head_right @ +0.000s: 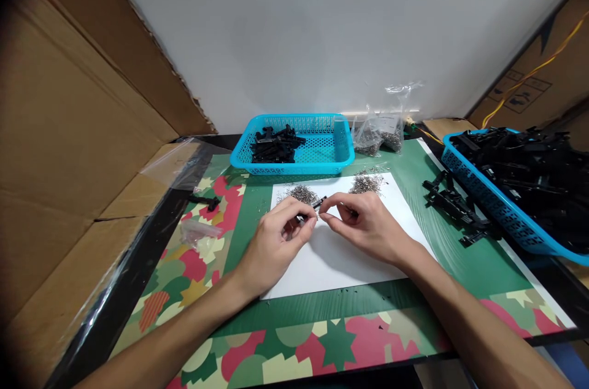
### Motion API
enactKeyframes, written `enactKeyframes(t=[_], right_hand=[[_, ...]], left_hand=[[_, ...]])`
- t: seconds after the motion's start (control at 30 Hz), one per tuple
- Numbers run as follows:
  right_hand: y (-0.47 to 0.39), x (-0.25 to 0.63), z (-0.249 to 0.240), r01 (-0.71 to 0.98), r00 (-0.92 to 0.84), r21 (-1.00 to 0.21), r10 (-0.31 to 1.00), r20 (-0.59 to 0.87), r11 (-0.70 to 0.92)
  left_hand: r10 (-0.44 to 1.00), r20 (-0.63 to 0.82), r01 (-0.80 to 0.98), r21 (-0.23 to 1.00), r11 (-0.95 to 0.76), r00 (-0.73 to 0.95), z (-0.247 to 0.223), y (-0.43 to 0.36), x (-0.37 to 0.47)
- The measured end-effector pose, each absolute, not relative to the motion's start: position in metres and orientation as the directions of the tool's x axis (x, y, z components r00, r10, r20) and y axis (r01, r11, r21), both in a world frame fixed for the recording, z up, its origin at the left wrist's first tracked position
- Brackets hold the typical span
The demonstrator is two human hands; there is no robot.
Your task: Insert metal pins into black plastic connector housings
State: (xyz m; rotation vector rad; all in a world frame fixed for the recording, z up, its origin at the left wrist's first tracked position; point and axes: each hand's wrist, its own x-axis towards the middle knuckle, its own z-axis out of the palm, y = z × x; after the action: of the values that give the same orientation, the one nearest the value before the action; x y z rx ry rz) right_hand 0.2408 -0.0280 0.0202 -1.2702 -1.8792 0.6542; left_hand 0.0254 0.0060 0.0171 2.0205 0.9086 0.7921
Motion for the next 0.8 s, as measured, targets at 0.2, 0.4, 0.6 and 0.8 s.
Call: enactKeyframes(t=[0.2,0.4,0.6,0.8], right_hand=[[-0.023,0.249,0.024,0.496,-0.079,-0.847,0.981,0.176,0.192],[-0.015,0.258,0.019,0.423,0.092,-0.906,0.995,0.032,-0.01],[-0.015,0.256,0.017,0.426,0.026,-0.885,0.981,-0.193,-0.185],[-0.013,0.253,0.016,0.459,0.02,-0.87,0.981,-0.195,-0.183]], left_hand=[[0.791,0.173,0.36,0.819,-0.446,0.587,0.015,0.006,0.024],[0.807,0.079,0.412,0.828,-0.379,0.585,0.008,0.005,0.024],[0.764,0.073,0.407,0.811,-0.419,0.641,0.003,0.004,0.025],[0.738,0.111,0.387,0.794,-0.468,0.666,0.002,0.003,0.026]])
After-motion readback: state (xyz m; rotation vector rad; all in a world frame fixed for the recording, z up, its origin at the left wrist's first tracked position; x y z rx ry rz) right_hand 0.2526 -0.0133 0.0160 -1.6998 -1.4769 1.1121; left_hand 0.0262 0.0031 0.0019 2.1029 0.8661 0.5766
